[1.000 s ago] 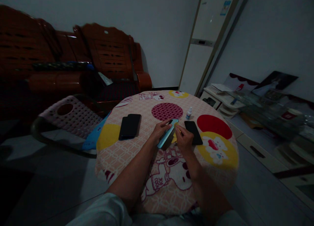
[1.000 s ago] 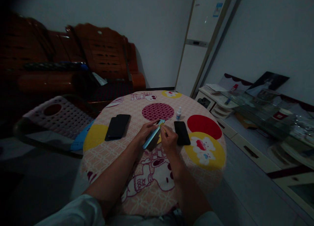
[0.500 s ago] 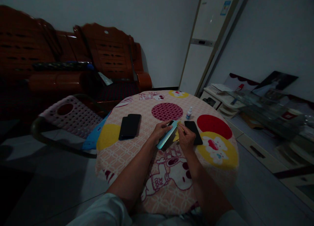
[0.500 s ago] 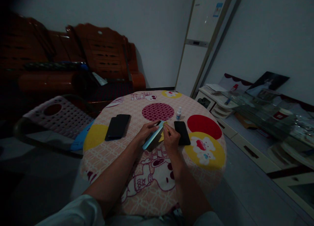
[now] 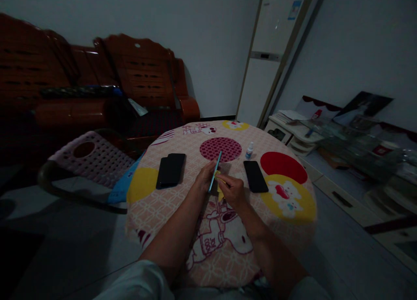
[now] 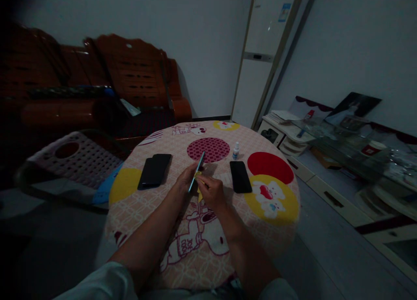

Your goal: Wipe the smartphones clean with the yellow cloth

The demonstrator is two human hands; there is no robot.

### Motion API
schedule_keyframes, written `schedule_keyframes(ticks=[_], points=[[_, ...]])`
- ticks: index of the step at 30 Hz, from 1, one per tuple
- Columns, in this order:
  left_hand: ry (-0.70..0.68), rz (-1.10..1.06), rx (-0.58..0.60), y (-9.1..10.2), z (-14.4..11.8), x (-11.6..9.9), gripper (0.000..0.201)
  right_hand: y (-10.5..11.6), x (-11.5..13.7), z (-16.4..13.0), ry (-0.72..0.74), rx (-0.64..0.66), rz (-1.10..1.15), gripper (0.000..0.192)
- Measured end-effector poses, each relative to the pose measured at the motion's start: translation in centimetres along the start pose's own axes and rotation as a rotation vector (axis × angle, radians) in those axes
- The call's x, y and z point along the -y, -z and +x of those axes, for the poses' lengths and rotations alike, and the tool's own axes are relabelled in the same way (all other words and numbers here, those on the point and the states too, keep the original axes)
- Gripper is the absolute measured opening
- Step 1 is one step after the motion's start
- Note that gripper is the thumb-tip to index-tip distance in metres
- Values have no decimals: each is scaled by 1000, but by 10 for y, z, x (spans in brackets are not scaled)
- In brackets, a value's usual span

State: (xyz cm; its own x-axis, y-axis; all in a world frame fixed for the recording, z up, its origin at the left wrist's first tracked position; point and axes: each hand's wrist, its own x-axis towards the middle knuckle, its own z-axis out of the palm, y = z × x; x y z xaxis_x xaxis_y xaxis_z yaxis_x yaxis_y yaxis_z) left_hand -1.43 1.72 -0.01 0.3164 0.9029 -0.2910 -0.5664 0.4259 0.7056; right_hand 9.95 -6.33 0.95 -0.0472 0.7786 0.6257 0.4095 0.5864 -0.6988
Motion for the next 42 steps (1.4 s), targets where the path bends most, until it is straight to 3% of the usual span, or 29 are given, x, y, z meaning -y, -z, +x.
schedule_keyframes(ticks=[2, 6, 13, 19, 24, 28, 31, 35, 42], points=[[58, -93, -13, 4, 1, -5, 32, 0, -1, 0, 7, 42, -21, 23], [24, -271, 84, 9, -4, -16, 53, 3, -6, 2, -42, 1, -81, 22], [40, -332, 71, 11, -5, -18, 59, 15, -21, 5, -162, -78, -198, 24], [76, -276, 71, 12, -5, -21, 57, 14, -36, 2, -229, 19, -308, 23], [90, -260, 132, 8, -10, -23, 60, 16, -37, 1, -198, 111, -462, 19], [109, -283, 146, 5, -11, -21, 59, 21, -28, 6, -164, -67, -616, 32], [69, -361, 137, 2, -9, -16, 55, 19, -17, 9, -117, -158, -531, 40], [52, -446, 178, -7, -9, -6, 52, 7, -5, 7, -50, -61, -400, 52], [75, -413, 207, -23, -15, 8, 44, 1, -5, 6, -175, 2, -394, 71]])
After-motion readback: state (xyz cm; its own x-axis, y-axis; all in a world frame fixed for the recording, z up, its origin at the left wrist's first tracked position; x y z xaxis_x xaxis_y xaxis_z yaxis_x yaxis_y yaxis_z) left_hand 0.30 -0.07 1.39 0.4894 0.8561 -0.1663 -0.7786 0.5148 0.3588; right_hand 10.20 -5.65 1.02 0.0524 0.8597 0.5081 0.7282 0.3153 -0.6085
